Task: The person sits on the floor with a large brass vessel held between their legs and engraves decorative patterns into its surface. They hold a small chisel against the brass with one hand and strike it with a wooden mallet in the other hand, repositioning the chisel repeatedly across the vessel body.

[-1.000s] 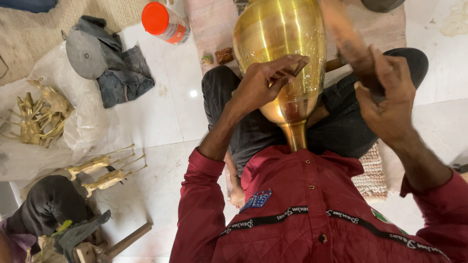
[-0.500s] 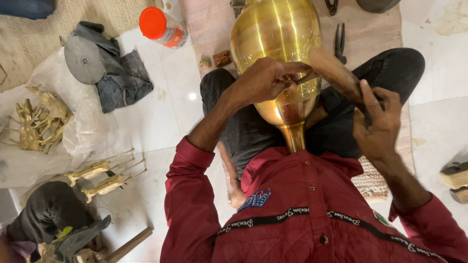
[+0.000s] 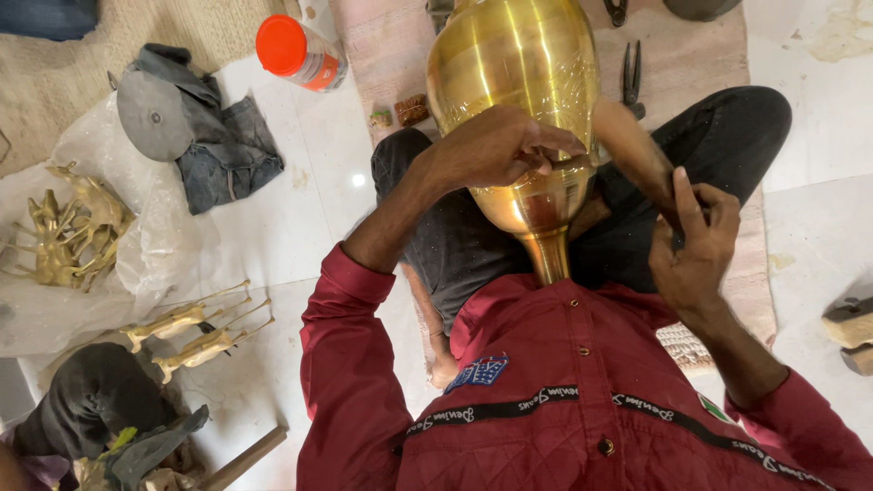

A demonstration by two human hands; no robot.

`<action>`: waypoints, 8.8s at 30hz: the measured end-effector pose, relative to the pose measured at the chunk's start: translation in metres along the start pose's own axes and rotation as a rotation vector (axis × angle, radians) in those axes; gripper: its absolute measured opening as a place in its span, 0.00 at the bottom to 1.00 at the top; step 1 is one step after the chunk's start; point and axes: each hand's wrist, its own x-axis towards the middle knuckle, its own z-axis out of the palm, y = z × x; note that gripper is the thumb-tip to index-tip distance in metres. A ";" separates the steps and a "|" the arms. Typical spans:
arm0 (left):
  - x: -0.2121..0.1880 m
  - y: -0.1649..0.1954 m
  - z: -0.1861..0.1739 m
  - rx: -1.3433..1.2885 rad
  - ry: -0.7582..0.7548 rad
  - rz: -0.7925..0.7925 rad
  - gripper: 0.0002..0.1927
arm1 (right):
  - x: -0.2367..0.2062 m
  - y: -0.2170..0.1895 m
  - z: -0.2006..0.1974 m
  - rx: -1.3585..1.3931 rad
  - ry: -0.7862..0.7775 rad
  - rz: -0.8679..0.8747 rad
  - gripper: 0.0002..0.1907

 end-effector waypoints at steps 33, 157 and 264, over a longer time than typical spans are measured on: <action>-0.040 -0.002 0.044 -0.264 0.366 -0.203 0.27 | 0.122 -0.051 -0.062 0.226 -0.115 -0.224 0.33; -0.056 0.010 0.073 -0.455 0.675 -0.258 0.25 | 0.125 -0.013 -0.047 -0.317 -0.211 -0.416 0.34; 0.011 0.051 0.117 -0.373 1.507 -0.409 0.22 | 0.213 -0.081 -0.105 -0.775 -0.105 -0.946 0.26</action>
